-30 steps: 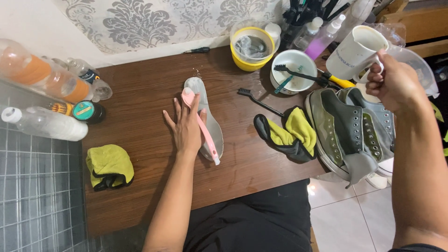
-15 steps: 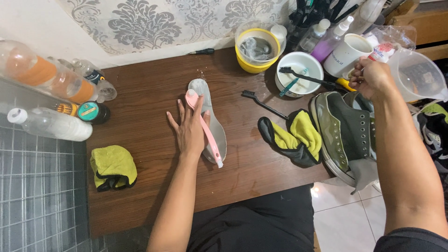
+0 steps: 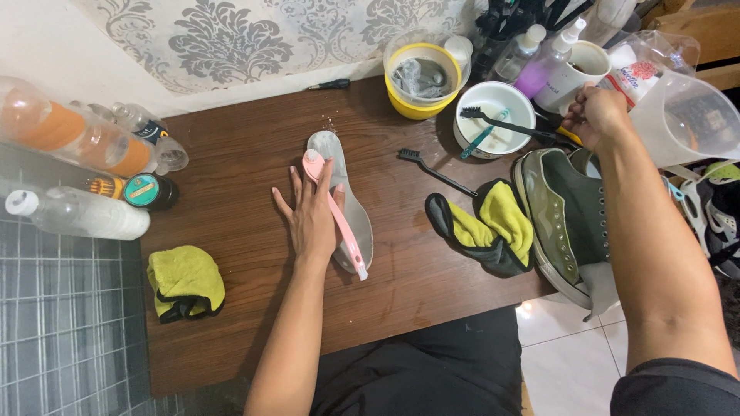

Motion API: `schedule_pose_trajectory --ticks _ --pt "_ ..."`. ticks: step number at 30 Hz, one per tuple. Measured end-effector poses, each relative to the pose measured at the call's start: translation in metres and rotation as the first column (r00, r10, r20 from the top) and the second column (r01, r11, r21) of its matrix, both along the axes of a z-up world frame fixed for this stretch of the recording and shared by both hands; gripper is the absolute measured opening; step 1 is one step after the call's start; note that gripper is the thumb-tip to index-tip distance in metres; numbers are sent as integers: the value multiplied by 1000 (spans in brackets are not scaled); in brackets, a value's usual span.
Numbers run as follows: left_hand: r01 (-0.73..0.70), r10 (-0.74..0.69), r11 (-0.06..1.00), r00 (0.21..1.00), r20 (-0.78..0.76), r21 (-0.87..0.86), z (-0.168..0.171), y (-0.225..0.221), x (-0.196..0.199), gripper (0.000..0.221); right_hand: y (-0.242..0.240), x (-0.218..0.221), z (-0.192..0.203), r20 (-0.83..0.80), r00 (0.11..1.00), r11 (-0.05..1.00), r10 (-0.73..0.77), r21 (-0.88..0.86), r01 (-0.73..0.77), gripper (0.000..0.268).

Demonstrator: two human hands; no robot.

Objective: Cleaning a shoe insole by scrubbing it with a brush and soapy water and then wiping it with a cloth.

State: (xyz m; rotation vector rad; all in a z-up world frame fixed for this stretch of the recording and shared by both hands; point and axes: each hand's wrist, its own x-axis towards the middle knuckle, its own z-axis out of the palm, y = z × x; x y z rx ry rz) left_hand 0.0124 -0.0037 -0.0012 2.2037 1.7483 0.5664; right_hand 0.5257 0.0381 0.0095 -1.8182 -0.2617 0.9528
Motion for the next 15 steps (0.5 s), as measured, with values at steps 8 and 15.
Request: schedule_pose_trajectory --ticks 8,15 --pt "-2 2 1000 1000 4 -8 -1 0 1 50 0 -15 1 -5 998 998 63 -6 -63 34" --pt "7 -6 999 1000 12 -48 7 -2 -1 51 6 -2 -5 164 978 986 130 -123 -111 35"
